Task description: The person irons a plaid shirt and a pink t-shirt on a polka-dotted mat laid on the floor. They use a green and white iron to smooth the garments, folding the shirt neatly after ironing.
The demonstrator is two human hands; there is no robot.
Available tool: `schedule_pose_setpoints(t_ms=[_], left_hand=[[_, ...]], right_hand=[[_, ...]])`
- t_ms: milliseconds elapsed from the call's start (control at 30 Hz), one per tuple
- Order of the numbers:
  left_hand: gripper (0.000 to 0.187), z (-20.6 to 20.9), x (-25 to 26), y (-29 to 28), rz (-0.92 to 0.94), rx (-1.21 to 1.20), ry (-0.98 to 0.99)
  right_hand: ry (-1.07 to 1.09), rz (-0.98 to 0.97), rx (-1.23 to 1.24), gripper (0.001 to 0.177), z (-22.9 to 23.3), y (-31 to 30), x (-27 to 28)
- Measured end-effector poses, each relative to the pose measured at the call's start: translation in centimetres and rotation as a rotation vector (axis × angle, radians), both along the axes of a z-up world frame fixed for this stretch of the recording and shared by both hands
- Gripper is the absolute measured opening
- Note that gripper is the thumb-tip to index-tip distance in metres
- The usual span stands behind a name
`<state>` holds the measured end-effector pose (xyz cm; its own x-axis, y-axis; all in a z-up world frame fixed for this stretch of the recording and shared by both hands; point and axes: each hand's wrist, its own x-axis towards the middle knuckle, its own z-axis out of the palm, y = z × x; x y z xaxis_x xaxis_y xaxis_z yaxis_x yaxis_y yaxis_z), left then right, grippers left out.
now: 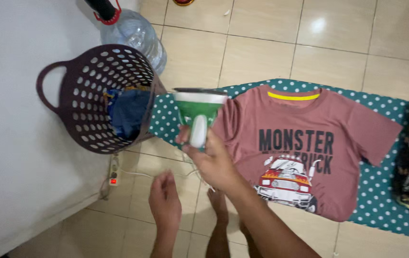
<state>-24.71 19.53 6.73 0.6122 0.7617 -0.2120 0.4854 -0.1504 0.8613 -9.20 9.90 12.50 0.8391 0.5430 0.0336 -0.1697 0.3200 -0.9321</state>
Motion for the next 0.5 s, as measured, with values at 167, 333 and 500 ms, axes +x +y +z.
schedule_pose_setpoints(t_ms=[167,333,500], left_hand=[[0.022,0.4,-3.9,-0.8,0.053,-0.116,0.219],[0.021,0.7,-1.7,-1.7,-0.019,-0.147,0.230],[0.024,0.9,3.2,-2.7,-0.139,-0.110,0.046]], right_hand=[[0.040,0.007,-0.178,0.017,-2.3,4.7,-0.6],[-0.175,0.002,-0.450,0.028,-1.0,4.1,-0.5],[-0.360,0.061,-0.587,0.042,0.4,2.1,1.3]])
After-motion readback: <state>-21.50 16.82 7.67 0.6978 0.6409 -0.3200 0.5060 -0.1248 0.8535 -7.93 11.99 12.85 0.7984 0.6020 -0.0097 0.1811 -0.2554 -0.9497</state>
